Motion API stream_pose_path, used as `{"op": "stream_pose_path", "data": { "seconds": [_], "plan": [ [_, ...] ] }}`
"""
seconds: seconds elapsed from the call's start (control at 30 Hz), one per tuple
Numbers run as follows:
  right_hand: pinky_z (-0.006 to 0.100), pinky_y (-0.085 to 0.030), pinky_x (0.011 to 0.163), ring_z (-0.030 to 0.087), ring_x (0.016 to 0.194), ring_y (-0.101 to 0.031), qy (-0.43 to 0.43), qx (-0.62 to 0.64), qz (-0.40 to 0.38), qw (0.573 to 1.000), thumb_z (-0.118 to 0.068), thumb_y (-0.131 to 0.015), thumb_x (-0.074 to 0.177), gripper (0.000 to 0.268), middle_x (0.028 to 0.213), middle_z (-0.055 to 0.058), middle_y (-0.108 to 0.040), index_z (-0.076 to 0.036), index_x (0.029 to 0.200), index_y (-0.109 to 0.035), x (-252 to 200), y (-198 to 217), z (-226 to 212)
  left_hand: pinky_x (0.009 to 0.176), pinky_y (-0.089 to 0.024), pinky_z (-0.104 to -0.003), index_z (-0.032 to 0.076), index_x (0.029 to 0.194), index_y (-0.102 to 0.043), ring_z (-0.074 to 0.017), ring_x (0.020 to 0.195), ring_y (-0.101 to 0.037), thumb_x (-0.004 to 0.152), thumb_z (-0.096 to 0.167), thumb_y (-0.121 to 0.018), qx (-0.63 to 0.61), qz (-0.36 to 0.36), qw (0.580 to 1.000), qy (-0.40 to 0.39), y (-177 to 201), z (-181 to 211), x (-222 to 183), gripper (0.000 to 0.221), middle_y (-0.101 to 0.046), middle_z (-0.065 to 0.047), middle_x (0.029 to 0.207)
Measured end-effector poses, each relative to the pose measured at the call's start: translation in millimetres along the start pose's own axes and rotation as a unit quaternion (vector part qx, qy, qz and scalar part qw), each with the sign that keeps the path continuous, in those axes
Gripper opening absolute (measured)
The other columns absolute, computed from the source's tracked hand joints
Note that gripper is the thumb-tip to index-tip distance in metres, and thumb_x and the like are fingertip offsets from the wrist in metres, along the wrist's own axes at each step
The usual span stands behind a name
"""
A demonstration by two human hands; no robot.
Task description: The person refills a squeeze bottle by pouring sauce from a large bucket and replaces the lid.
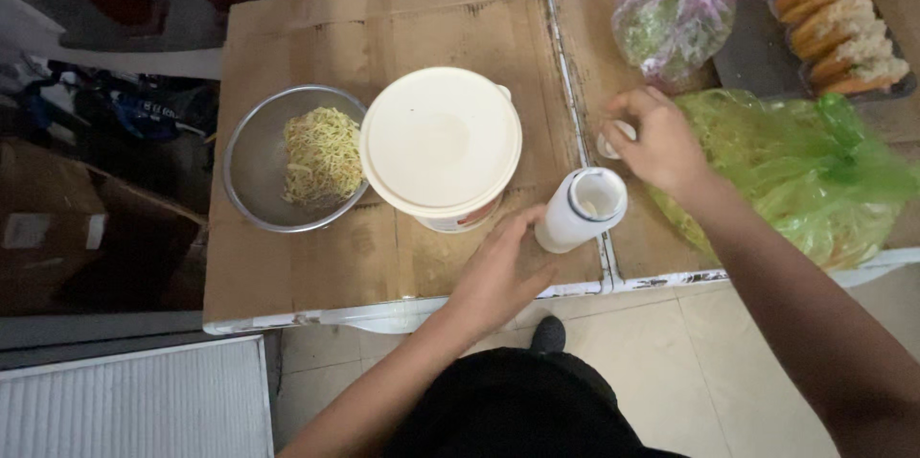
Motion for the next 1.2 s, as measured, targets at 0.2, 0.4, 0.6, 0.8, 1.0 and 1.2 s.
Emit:
{"op": "stream_pose_path", "data": {
  "seconds": [0.2, 0.4, 0.6, 0.8, 1.0, 1.2],
  "plan": [
    [0.035, -0.057, 0.086, 0.02, 0.096, -0.072, -0.058, 0.14, -0.054, 0.987, -0.024, -0.066, 0.1, 0.027, 0.107, 0.012, -0.076, -0.004, 0.119, -0.068, 31, 29, -48, 0.122, -0.046, -0.041, 0.011, 0.138, -0.056, -0.0288, 0.141, -0.059, 0.095, 0.015, -0.074, 0.085, 0.198, 0.972, -0.092, 89, 23, -27, 0.046, -0.063, -0.015, 0.144],
    [0.039, -0.055, 0.089, 0.029, 0.101, -0.072, 0.006, 0.059, -0.165, 0.984, -0.027, -0.067, 0.095, 0.037, 0.107, 0.018, -0.074, -0.001, 0.122, -0.066, 70, -7, -133, 0.118, -0.02, -0.05, -0.015, 0.152, -0.018, -0.0492, 0.143, -0.025, 0.093, 0.015, -0.066, 0.008, 0.335, 0.937, 0.101, 124, -70, -18, 0.082, -0.017, -0.043, 0.156],
    [0.045, -0.052, 0.094, 0.04, 0.106, -0.069, 0.043, -0.044, -0.171, 0.983, -0.02, -0.069, 0.091, 0.034, 0.109, 0.026, -0.072, -0.001, 0.118, -0.068, 100, -59, -170, 0.128, -0.015, -0.047, -0.015, 0.156, -0.016, -0.0464, 0.154, -0.022, 0.098, 0.01, -0.053, -0.049, 0.329, 0.941, 0.065, 115, -113, -3, 0.074, -0.022, -0.037, 0.163],
    [0.05, -0.052, 0.092, 0.045, 0.103, -0.067, -0.008, -0.112, -0.197, 0.974, -0.014, -0.064, 0.093, 0.031, 0.103, 0.03, -0.07, 0.002, 0.119, -0.062, 79, -83, -143, 0.124, -0.031, -0.043, -0.009, 0.155, -0.033, -0.0434, 0.147, -0.042, 0.104, 0.008, -0.046, 0.006, 0.288, 0.957, 0.018, 164, -140, 49, 0.055, -0.043, -0.033, 0.156],
    [0.054, -0.053, 0.085, 0.051, 0.099, -0.064, -0.03, -0.12, -0.147, 0.981, -0.018, -0.063, 0.094, 0.031, 0.106, 0.035, -0.063, 0.002, 0.116, -0.055, 17, -72, -176, 0.112, -0.043, -0.037, 0.006, 0.148, -0.047, -0.0288, 0.134, -0.057, 0.102, 0.014, -0.05, -0.062, 0.028, 0.997, 0.029, 182, -157, 133, 0.047, -0.059, -0.02, 0.144],
    [0.054, -0.054, 0.073, 0.049, 0.084, -0.065, -0.063, -0.111, -0.146, 0.981, -0.028, -0.062, 0.094, 0.043, 0.107, 0.033, -0.059, 0.002, 0.124, -0.052, -38, -59, -254, 0.108, -0.048, -0.033, 0.01, 0.143, -0.057, -0.023, 0.125, -0.064, 0.106, 0.014, -0.049, -0.067, -0.185, 0.979, -0.059, 155, -141, 197, 0.038, -0.067, -0.011, 0.137]
  ]
}}
Point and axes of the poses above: each hand's wrist, its own x-axis towards the middle knuckle, its own y-axis out of the back of the hand, z = x × y, the point moved 9 cm from there along x, towards the middle knuckle
